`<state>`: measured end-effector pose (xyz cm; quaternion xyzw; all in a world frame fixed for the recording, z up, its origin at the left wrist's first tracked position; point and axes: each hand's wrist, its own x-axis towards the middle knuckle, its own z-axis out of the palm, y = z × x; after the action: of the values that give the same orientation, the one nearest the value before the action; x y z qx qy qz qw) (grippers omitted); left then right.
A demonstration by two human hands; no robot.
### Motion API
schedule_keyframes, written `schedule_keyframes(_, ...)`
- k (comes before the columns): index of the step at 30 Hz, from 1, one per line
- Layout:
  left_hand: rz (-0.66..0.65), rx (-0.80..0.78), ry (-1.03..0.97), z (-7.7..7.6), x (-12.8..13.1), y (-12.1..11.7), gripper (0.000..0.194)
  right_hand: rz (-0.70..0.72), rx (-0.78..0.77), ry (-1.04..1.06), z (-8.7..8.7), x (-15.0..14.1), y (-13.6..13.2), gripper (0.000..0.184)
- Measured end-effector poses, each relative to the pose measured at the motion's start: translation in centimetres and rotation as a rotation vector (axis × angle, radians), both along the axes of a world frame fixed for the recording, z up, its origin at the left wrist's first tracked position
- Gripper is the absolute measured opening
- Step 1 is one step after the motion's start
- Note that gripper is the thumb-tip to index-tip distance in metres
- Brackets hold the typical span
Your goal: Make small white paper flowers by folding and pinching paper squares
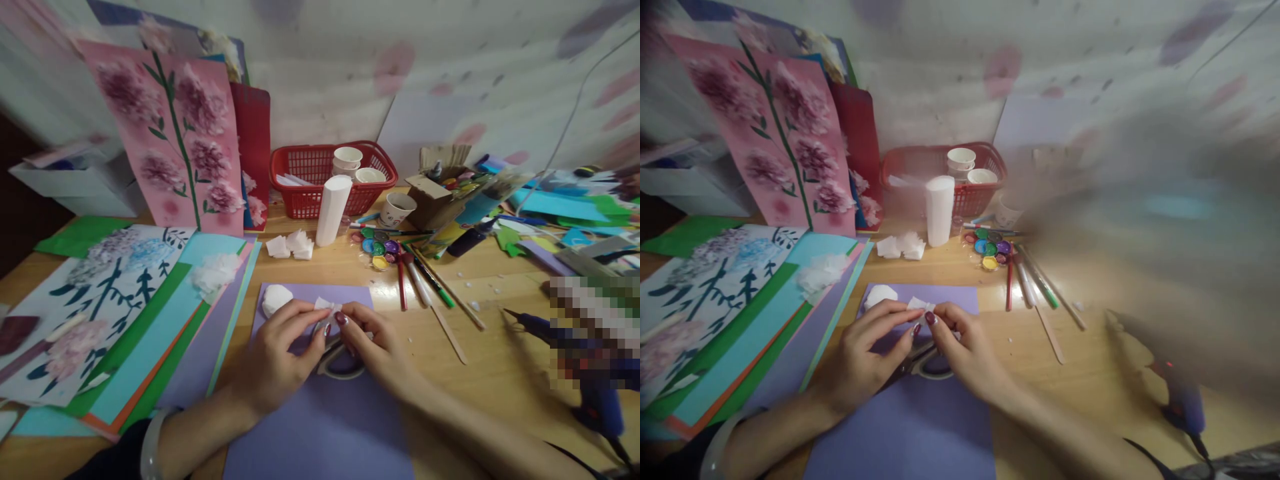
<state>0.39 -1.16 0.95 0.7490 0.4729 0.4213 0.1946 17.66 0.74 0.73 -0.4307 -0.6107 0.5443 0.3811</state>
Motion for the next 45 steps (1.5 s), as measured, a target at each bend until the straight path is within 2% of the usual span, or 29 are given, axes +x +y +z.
schedule_keyframes(4, 0.027, -0.004, -0.005, 0.18, -0.18, 0.16, 0.025, 0.015, -0.032, -0.021, 0.28, 0.08, -0.14, 0.025)
schedule_keyframes(10, 0.022, 0.026, -0.001, 0.39, -0.04, 0.19, 0.024, -0.003, 0.000, -0.022, 0.28, 0.15, 0.04, 0.023)
schedule_keyframes(19, 0.002, 0.039, 0.017, 0.04, -0.20, 0.15, 0.021, -0.011, -0.008, -0.012, 0.20, 0.11, 0.09, 0.028)
schedule_keyframes(28, 0.013, 0.002, 0.017, -0.08, -0.23, 0.24, 0.022, 0.004, -0.033, -0.044, 0.58, 0.07, -0.07, 0.023)
schedule_keyframes(34, -0.009, 0.017, -0.024, 0.12, -0.01, 0.12, 0.018, -0.008, 0.035, -0.074, 0.00, 0.11, 0.14, 0.023)
schedule_keyframes(38, -0.023, -0.040, -0.072, 0.31, 0.05, 0.10, 0.014, -0.022, 0.054, -0.074, -0.23, 0.11, 0.05, 0.021)
schedule_keyframes(45, 0.140, -0.263, -0.299, 0.07, 0.03, 0.60, 0.013, 0.027, 0.020, -0.065, 0.43, 0.14, -0.01, 0.022)
